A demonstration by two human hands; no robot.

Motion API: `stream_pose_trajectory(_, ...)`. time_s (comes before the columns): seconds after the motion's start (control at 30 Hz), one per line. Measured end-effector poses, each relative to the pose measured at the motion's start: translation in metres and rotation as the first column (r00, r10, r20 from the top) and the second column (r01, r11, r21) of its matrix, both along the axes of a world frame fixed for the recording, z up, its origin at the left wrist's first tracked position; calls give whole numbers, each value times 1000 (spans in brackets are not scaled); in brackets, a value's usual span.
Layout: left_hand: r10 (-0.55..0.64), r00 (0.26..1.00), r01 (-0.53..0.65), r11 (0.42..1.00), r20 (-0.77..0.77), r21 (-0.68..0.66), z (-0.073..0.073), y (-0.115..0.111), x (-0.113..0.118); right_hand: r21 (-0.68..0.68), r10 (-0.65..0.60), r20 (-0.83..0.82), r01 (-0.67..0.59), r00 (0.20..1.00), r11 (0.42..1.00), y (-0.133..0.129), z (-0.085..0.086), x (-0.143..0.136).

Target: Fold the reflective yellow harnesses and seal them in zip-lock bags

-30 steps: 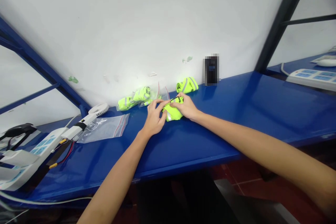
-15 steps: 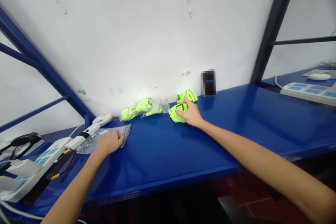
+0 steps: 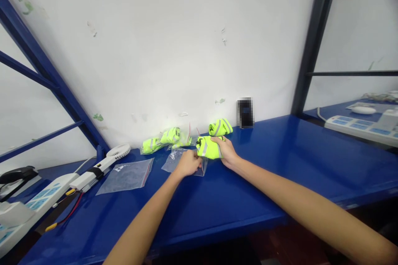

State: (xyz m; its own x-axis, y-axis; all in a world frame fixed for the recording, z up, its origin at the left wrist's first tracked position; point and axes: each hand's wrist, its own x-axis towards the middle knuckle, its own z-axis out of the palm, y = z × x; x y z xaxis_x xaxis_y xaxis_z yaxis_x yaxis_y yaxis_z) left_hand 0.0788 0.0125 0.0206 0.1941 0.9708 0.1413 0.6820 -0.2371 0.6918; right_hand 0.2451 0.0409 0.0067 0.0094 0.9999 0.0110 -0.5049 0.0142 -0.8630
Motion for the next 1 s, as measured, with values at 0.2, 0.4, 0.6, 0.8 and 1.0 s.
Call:
stream_pose_trajectory(0.2, 43, 970, -33, 998, 240, -45, -29, 11, 8, 36, -77, 153, 72, 985, 997, 10, -3, 10)
stream_pose_trajectory(0.4, 100, 960, -176, 942, 261, 286, -23, -6, 10, 284, -352, 575, 224, 738, 932, 11, -6, 15)
stream_pose_trajectory(0.6, 198, 980, -165, 729, 26, 664, -19, -10, 11, 408, -407, 665, 152, 627, 900, 0, -1, 11)
stream_pose_trajectory(0.8, 166, 981, -188, 677, 102, 712, -18, -10, 8, 390, -306, 622, 53, 720, 919, 4, 2, 13)
stream_pose_trajectory(1.0, 65, 998, -34, 711, -18, 702, -18, -11, 6, 353, -213, 560, 2, 801, 936, 4, 1, 12)
